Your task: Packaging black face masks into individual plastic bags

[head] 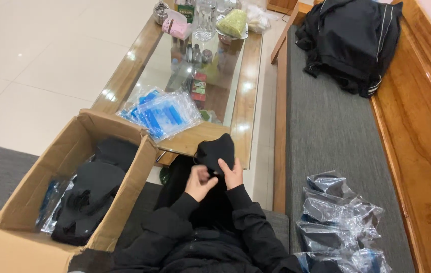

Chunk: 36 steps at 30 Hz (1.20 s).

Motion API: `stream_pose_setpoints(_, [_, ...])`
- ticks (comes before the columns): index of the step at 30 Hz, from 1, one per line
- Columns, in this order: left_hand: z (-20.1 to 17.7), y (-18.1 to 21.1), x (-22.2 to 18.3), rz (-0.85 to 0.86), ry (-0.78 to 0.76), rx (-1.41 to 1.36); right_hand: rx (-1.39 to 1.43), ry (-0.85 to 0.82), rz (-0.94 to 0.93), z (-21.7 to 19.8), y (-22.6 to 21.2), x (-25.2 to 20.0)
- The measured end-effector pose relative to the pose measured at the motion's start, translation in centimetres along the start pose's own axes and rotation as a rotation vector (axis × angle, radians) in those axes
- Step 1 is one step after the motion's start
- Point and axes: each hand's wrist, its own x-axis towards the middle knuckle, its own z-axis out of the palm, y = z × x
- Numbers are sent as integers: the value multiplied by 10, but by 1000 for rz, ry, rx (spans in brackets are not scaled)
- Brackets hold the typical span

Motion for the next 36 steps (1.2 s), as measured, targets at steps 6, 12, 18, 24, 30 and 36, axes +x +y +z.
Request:
stream_pose_setpoints(6, [-15, 46, -21, -397, -18, -1068, 188, -214, -11, 19, 48, -20])
stream_pose_setpoints(12, [-20, 57, -40, -433, 74, -1122, -11, -262, -5, 0, 97, -4])
stream_pose_setpoints(18, [-13, 2, -11, -476, 125, -1082, -659, -197, -191, 21, -13, -87])
stream_pose_setpoints(24, [-4, -8, -1, -404, 154, -977, -863, -239, -385, 31, -27, -97])
stream_pose_setpoints(30, [2, -23, 8, -385, 154, -967, -879, -32, -879, 26, -16, -89])
stream_pose_setpoints(36, [-4, -19, 5, -379, 147, -1080, -800, 11, -829, 27, -7, -80])
